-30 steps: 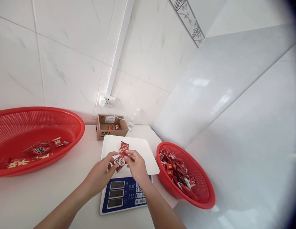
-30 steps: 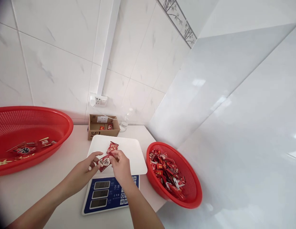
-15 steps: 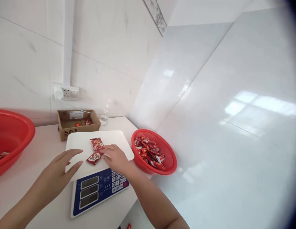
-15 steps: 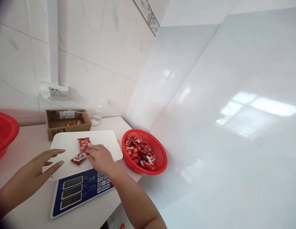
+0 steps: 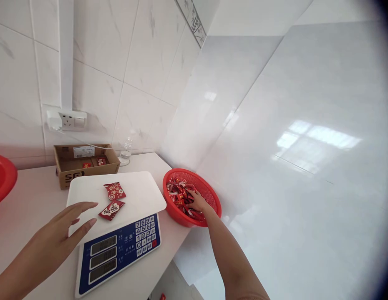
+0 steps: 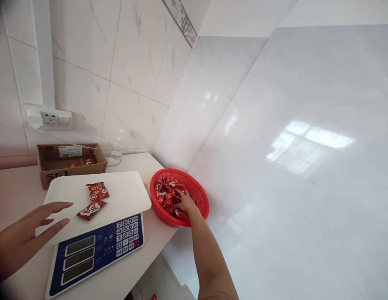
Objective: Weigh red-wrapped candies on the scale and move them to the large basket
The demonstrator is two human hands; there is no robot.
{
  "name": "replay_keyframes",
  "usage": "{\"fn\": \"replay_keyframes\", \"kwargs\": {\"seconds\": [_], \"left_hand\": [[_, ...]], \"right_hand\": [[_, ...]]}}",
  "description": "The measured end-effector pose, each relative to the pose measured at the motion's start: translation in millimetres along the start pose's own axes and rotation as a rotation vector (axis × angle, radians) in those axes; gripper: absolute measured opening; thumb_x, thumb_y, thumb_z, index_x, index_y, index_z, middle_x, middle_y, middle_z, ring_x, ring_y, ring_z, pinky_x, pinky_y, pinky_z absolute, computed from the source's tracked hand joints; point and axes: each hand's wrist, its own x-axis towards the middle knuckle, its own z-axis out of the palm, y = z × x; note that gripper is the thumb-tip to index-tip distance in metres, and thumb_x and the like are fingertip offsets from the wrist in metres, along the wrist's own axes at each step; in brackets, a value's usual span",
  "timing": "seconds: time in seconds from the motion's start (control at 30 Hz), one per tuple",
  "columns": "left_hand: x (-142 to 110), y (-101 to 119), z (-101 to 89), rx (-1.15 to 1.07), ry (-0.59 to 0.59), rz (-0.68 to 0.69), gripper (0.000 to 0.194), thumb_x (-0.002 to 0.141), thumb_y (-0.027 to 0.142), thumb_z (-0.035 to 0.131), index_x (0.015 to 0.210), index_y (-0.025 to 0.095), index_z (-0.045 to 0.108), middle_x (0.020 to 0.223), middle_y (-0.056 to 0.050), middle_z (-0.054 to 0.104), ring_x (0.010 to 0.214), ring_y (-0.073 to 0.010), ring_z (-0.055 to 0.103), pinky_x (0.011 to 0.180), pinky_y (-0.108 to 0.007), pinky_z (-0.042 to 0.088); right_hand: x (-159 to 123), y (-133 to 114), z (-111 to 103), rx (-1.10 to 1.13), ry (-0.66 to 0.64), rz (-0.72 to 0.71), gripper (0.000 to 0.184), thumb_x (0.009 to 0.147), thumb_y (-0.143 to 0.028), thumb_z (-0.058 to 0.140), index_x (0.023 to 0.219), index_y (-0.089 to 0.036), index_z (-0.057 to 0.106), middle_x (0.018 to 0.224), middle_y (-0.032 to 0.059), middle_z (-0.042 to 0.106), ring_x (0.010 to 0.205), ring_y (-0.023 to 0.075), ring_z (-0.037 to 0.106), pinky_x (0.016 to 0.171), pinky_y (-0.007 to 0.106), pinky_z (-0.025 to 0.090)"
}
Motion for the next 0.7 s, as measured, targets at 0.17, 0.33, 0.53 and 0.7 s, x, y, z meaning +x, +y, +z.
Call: {"fn": "replay_keyframes", "kwargs": {"seconds": [0.17,0.33,0.53,0.7], "left_hand": [[1.7,-3.8,-0.5,0.015,0.013,0.007,0.040,0.078,0.055,0.052,0.113,0.036,0.056,0.126,0.001,0.061,0.099,-0.0259,0.064,0.073,-0.030,0.052],[2.4,-6.9,1.3,0.005,0.006,0.014,0.038,0.081,0.054,0.049,0.115,0.037,0.053,0.126,0.001,0.059,0.100,-0.0250,0.062,0.077,-0.032,0.051],[1.0,-3.3,1.3,0.010,-0.018,0.024,0.038,0.080,0.054,0.050,0.115,0.038,0.054,0.124,0.001,0.061,0.100,-0.0260,0.063,0.075,-0.032,0.052],[1.0,-5.4,-0.2,-0.012,-0.011,0.000,0.039,0.079,0.055,0.052,0.114,0.038,0.056,0.126,0.003,0.061,0.102,-0.0265,0.063,0.077,-0.032,0.052]], "right_hand": [[6.3,12.2,-1.3,0.157,0.048,-0.026,0.051,0.071,-0.016,0.062,0.121,-0.025,0.061,0.117,0.0057,0.065,0.104,0.0229,0.061,0.088,0.034,0.045],[9.1,20.4,-9.6,0.338,0.159,-0.016,0.046,0.072,-0.020,0.061,0.118,-0.023,0.062,0.116,0.0057,0.066,0.105,0.0219,0.060,0.093,0.035,0.043],[7.7,18.0,-18.9,0.567,0.283,0.016,0.044,0.071,-0.030,0.062,0.114,-0.019,0.062,0.117,0.0068,0.065,0.105,0.0208,0.059,0.094,0.035,0.043],[2.2,7.1,-27.2,0.794,0.327,0.052,0.045,0.070,-0.043,0.064,0.107,-0.018,0.062,0.097,0.0060,0.070,0.084,0.0210,0.065,0.074,0.034,0.052]]}}
